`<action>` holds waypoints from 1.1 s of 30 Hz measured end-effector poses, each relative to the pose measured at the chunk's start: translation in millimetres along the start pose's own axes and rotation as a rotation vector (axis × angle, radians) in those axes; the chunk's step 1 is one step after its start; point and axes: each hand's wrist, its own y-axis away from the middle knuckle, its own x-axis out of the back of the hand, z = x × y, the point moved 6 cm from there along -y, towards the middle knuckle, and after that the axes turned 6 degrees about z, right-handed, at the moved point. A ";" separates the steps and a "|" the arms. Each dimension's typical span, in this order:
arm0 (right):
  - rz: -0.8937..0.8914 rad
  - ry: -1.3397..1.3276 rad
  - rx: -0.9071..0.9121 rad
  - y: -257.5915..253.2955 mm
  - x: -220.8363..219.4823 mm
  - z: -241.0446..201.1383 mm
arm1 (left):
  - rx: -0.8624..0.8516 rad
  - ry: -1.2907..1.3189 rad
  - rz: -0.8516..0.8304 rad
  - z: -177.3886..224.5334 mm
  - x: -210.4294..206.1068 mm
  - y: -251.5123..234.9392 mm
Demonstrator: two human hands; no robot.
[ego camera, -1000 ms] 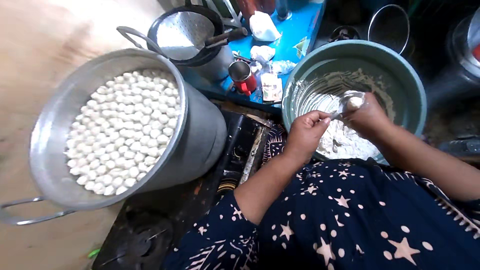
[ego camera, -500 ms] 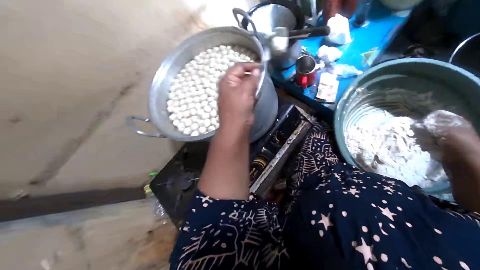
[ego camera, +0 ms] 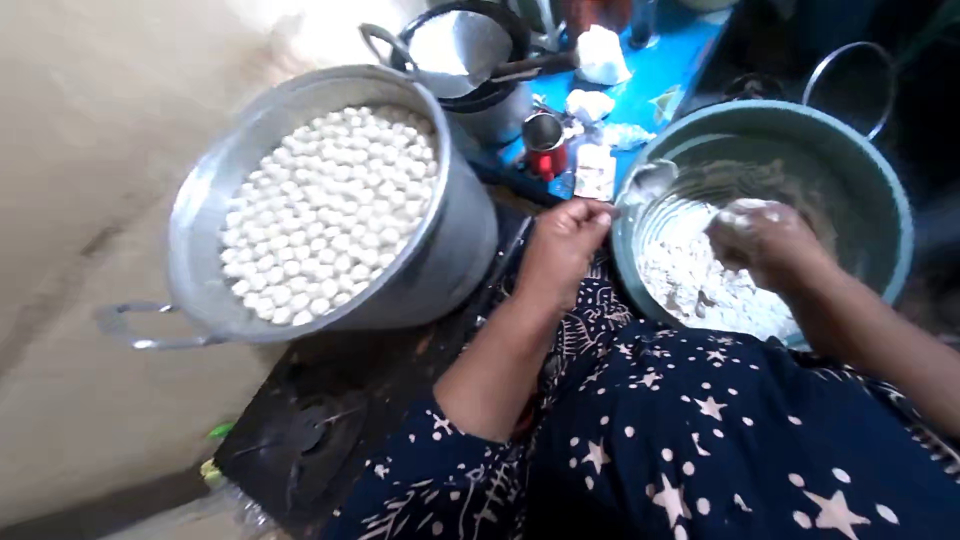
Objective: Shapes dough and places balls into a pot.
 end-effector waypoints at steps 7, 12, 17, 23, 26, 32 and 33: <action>0.085 -0.016 0.116 12.0 10.7 -12.7 | -0.083 -0.135 -0.159 -8.0 -67.8 4.1; 0.100 0.031 0.146 11.9 11.9 -14.0 | -0.098 -0.180 -0.176 -11.3 -78.1 7.9; 0.091 0.097 0.234 10.2 9.5 -13.2 | 0.032 0.001 -0.203 -14.7 -89.4 14.5; 0.108 0.216 0.234 12.2 11.8 -12.4 | 0.427 0.319 -0.321 -19.6 -108.8 22.3; 0.140 0.144 0.035 12.3 18.2 -5.2 | 0.521 0.483 -0.347 -18.4 -97.5 20.4; 0.114 -0.135 0.023 -8.9 51.0 18.7 | 0.083 0.354 -0.001 20.2 37.2 -7.2; 0.094 -0.163 0.007 -9.2 52.1 19.8 | -0.016 0.191 0.140 27.7 71.9 -8.4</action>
